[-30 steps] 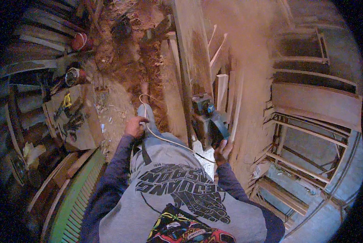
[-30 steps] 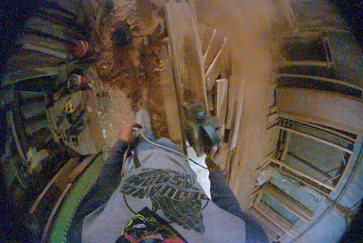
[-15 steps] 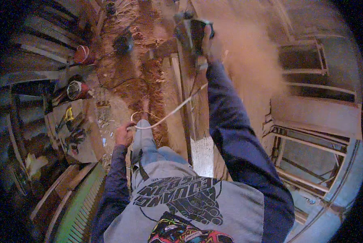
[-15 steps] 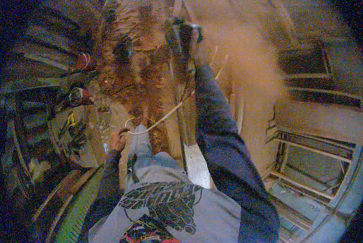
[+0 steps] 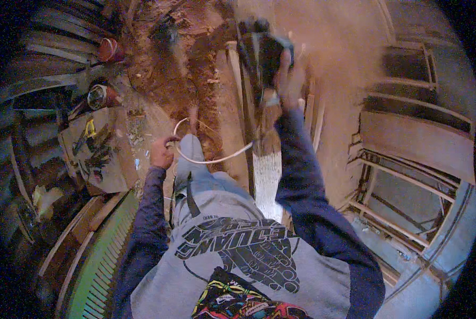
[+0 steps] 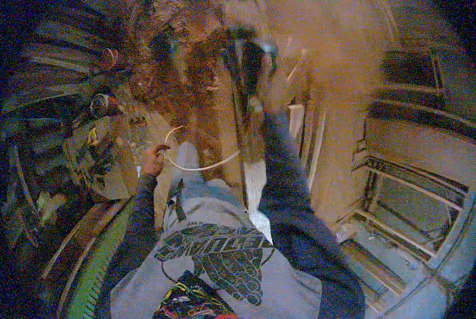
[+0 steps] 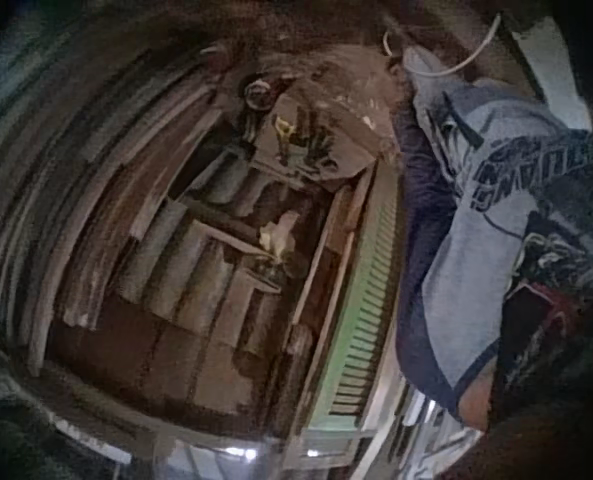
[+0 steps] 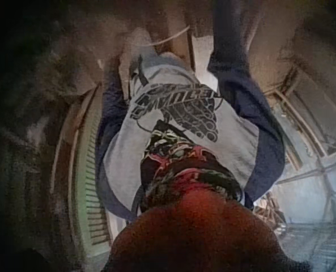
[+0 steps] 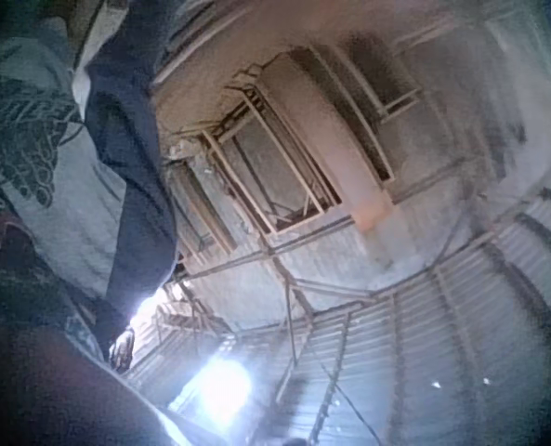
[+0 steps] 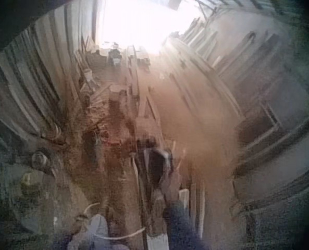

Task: The person hammers small wooden blocks into slots on a white slatted board, then uses a power sander to smooth the board's surface. The person handles the board, blocks, hammer, and sander throughout the sequence.

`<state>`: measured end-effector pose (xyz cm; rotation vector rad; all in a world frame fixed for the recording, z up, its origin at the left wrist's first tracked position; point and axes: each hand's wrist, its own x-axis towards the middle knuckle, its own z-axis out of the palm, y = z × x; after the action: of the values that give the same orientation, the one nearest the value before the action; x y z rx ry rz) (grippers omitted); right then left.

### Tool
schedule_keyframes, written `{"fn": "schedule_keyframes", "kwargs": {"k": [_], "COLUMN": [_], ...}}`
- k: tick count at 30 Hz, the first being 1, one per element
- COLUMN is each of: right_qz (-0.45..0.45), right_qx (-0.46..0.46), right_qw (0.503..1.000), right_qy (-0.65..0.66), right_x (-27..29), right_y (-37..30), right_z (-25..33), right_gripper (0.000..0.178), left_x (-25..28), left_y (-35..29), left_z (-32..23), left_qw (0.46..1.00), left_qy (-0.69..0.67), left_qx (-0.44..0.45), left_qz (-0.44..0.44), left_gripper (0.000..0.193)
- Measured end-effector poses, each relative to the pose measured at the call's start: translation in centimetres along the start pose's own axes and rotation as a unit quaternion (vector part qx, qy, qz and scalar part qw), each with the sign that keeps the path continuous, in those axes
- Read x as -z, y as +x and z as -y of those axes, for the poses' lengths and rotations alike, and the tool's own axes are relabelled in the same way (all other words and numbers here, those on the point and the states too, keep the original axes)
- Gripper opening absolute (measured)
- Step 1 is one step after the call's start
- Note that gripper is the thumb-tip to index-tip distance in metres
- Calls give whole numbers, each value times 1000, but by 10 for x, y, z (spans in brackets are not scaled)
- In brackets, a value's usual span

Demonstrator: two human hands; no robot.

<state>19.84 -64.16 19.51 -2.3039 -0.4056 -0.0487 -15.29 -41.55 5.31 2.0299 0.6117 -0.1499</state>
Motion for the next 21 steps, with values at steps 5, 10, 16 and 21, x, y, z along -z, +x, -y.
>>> {"fn": "schedule_keyframes", "kwargs": {"k": [5, 10, 16, 21], "right_qz": [-51, -55, -35, -60], "right_qx": [-112, -200, -152, -40], "right_qw": [992, 965, 988, 997], "right_qy": [28, 160, 4, -35], "right_x": [73, 109, 86, 28], "right_y": [-240, -361, -271, -113], "right_z": [-8, -24, -23, 16], "right_gripper": [53, 66, 62, 62], "left_x": [-19, -16, 63, 122], "left_y": [-34, -60, -92, -55], "left_z": [22, -35, -226, -307], "left_qw": [994, 979, 874, 573], "left_qy": [89, 123, -300, -399], "left_qx": [-56, -5, -317, -608], "left_qz": [17, 164, 212, 378], "left_gripper": [35, 37, 40, 34]}}
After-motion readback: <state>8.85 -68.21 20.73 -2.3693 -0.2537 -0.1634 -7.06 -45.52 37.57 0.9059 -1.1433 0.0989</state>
